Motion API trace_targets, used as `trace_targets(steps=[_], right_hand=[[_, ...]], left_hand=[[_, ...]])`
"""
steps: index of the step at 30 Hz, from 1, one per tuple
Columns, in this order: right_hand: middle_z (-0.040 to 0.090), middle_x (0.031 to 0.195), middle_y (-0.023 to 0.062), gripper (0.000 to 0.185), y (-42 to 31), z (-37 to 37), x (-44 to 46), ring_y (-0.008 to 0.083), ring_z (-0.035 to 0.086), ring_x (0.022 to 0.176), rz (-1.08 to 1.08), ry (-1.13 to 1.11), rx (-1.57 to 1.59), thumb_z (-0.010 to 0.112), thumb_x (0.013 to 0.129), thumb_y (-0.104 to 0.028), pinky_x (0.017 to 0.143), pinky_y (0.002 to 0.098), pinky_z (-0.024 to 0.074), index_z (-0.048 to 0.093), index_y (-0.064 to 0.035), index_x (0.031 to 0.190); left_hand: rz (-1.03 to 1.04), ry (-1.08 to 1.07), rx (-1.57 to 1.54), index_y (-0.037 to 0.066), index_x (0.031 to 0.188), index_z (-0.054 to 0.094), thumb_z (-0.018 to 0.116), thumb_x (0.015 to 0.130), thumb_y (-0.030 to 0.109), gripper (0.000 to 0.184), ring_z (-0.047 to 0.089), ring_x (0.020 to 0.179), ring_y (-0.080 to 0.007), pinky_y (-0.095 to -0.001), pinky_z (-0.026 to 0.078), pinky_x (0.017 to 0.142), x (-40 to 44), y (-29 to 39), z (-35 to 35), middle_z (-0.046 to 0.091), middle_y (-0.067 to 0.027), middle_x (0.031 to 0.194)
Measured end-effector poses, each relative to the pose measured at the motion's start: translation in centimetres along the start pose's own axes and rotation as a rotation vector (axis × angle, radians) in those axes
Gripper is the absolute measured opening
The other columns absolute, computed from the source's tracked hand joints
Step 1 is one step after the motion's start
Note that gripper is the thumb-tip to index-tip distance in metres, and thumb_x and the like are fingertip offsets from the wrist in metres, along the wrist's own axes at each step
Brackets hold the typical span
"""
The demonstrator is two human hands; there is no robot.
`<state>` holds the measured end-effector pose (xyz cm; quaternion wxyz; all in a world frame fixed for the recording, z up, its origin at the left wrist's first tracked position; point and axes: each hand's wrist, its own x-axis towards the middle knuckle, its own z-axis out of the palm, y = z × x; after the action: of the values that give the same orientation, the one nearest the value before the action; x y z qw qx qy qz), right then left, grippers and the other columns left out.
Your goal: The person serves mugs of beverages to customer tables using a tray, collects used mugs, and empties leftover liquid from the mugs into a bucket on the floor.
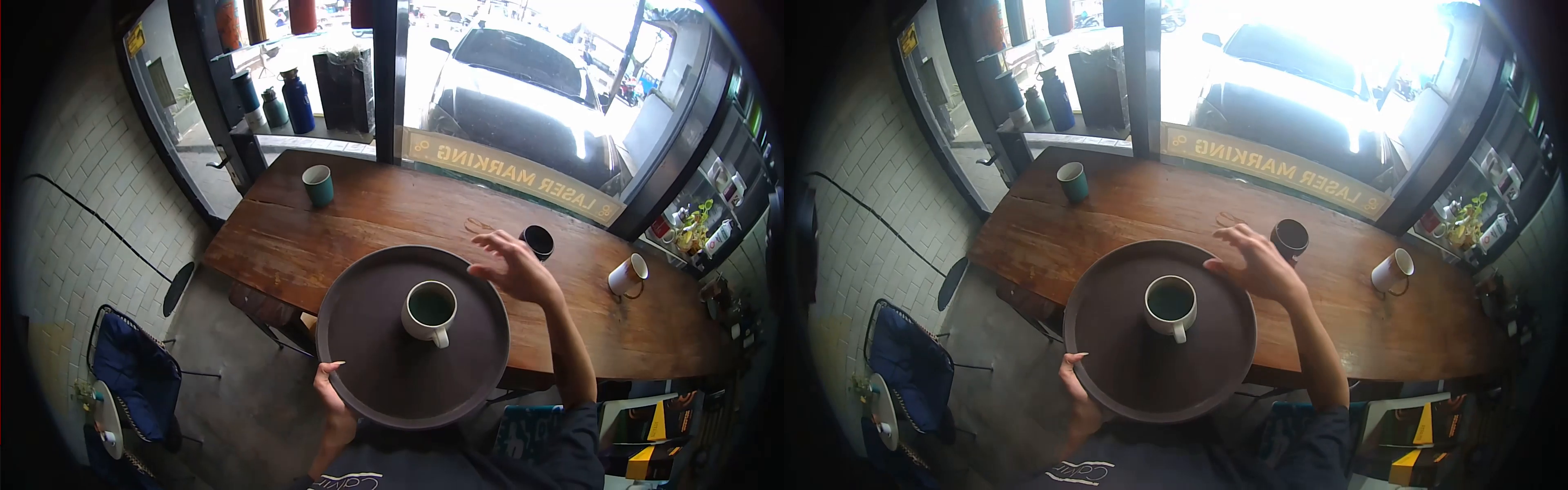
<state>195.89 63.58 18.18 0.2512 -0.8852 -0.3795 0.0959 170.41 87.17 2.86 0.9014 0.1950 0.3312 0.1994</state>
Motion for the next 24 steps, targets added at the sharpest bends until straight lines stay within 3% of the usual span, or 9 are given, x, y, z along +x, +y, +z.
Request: trace_targets(steps=[2, 6, 10, 13, 15, 19, 24], right_hand=[[0.045, 0.132, 0.0189, 0.081, -3.4, 2.7, -0.6, 0.0384, 0.052, 0.115, -0.116, -0.158, -0.120, 0.072, 0.079, -0.045, 0.097, 0.0428, 0.0426, 0.037, -0.0046, 0.139], [0.047, 0.129, 0.0218, 0.085, -5.5, 5.0, -0.3, 0.0384, 0.052, 0.115, -0.159, -0.265, -0.046, 0.071, 0.078, -0.051, 0.098, 0.0414, 0.0417, 0.036, -0.0037, 0.139], [0.054, 0.120, 0.0227, 0.085, -6.0, 5.8, -0.1, 0.0370, 0.053, 0.114, -0.145, -0.181, -0.158, 0.074, 0.073, -0.048, 0.097, 0.0410, 0.0425, 0.040, 0.0018, 0.133], [0.059, 0.114, 0.0231, 0.080, -6.0, 5.9, 0.2, 0.0346, 0.058, 0.107, -0.138, -0.120, -0.171, 0.076, 0.070, -0.046, 0.093, 0.0417, 0.0453, 0.047, 0.0018, 0.127], [0.064, 0.103, 0.0219, 0.073, -6.6, 5.5, 0.4, 0.0332, 0.063, 0.097, -0.082, -0.123, -0.237, 0.076, 0.065, -0.047, 0.085, 0.0421, 0.0486, 0.054, 0.0015, 0.115], [0.067, 0.087, 0.0188, 0.071, -7.1, 4.7, 1.0, 0.0333, 0.066, 0.086, -0.029, -0.123, -0.303, 0.077, 0.060, -0.053, 0.078, 0.0415, 0.0501, 0.062, 0.0015, 0.102], [0.069, 0.093, 0.0199, 0.072, -4.8, 2.8, 2.4, 0.0312, 0.067, 0.089, -0.001, 0.087, -0.329, 0.079, 0.058, -0.052, 0.083, 0.0394, 0.0510, 0.065, 0.0029, 0.102]], left_hand=[[-0.037, -0.010, -0.017, 0.003, 0.090, 0.060, 0.054, 0.075, 0.025, 0.027, 0.060, 0.076, -0.0234, -0.0333, 0.050, 0.073, 0.5, -0.1, -0.3, 0.063, -0.0107, 0.085], [-0.026, 0.008, -0.049, 0.004, 0.088, 0.060, 0.056, 0.075, 0.025, 0.025, 0.060, 0.077, -0.0230, -0.0330, 0.050, 0.073, 2.2, -1.0, -2.1, 0.062, -0.0104, 0.084], [-0.012, -0.002, -0.034, 0.004, 0.089, 0.060, 0.056, 0.075, 0.025, 0.026, 0.060, 0.078, -0.0230, -0.0330, 0.050, 0.073, 1.6, -0.9, -1.5, 0.063, -0.0104, 0.085], [-0.027, -0.016, -0.052, 0.004, 0.090, 0.060, 0.056, 0.075, 0.025, 0.026, 0.061, 0.079, -0.0233, -0.0333, 0.050, 0.074, 1.4, -0.9, -1.3, 0.063, -0.0105, 0.086], [-0.051, -0.065, -0.038, 0.002, 0.101, 0.059, 0.052, 0.077, 0.028, 0.036, 0.061, 0.088, -0.0273, -0.0372, 0.051, 0.080, 1.7, -0.8, -1.8, 0.063, -0.0139, 0.098], [-0.059, -0.107, -0.052, 0.002, 0.101, 0.059, 0.052, 0.078, 0.028, 0.036, 0.061, 0.088, -0.0274, -0.0373, 0.051, 0.079, 1.7, -0.9, -2.1, 0.063, -0.0140, 0.097], [-0.104, -0.179, -0.080, 0.001, 0.101, 0.060, 0.054, 0.080, 0.027, 0.034, 0.063, 0.086, -0.0254, -0.0358, 0.052, 0.079, 0.4, -0.2, -0.6, 0.065, -0.0127, 0.093]])
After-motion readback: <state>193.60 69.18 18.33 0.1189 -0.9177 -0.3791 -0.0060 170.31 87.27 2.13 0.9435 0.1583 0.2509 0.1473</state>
